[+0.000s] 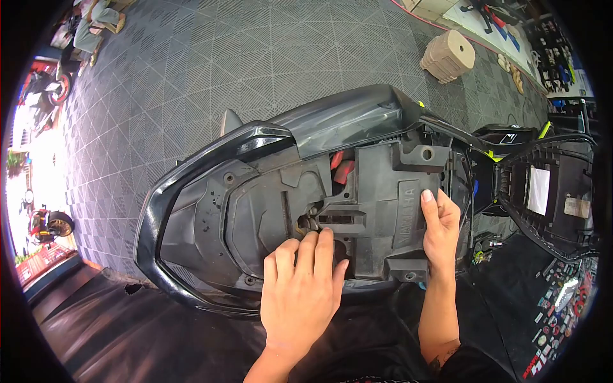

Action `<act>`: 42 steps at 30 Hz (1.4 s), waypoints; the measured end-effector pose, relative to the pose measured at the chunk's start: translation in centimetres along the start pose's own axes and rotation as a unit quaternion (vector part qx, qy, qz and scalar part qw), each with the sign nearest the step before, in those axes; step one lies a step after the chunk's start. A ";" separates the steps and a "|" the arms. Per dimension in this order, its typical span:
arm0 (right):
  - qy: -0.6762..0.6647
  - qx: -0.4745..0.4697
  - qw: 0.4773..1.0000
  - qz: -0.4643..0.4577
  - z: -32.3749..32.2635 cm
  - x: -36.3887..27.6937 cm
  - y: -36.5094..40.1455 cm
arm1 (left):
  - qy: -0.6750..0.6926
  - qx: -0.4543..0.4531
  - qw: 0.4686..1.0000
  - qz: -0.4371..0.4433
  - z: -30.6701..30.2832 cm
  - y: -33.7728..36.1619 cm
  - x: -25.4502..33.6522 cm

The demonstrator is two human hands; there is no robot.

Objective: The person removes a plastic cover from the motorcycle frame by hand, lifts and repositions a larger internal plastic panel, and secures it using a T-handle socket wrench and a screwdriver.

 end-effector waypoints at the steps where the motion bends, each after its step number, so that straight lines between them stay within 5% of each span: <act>1: 0.007 0.004 1.000 0.001 -0.1 0.1 0.0 | 0.027 -0.004 1.000 -0.009 -0.3 -0.2 0.1; 17: -0.008 -0.024 0.999 0.033 0.5 -1.4 0.8 | 0.138 0.122 0.982 0.029 -1.1 0.8 -0.5; 27: -0.050 -0.035 0.996 0.069 3.6 0.6 -0.1 | 0.104 0.111 0.988 0.026 -0.6 0.5 -0.3; 30: 0.052 -0.107 0.991 0.053 3.4 1.5 -1.2 | 0.080 0.090 0.992 0.024 -0.5 0.5 -0.3; 34: 0.034 -0.052 0.997 0.034 3.8 0.8 -1.4 | 0.033 0.061 0.997 0.027 -0.1 0.5 0.0; 42: 0.314 -0.061 0.948 0.001 2.0 -0.8 -1.8 | -0.006 -0.012 1.000 0.011 -0.1 0.1 0.7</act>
Point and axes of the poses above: each hand's wrist, its own y-axis away from the middle knuckle, its own z-axis out of the palm, x = y × z, the point moved 5 cm from there along -y, towards the middle knuckle, and after that the axes turned 12 degrees about y, right-handed, at the moved point
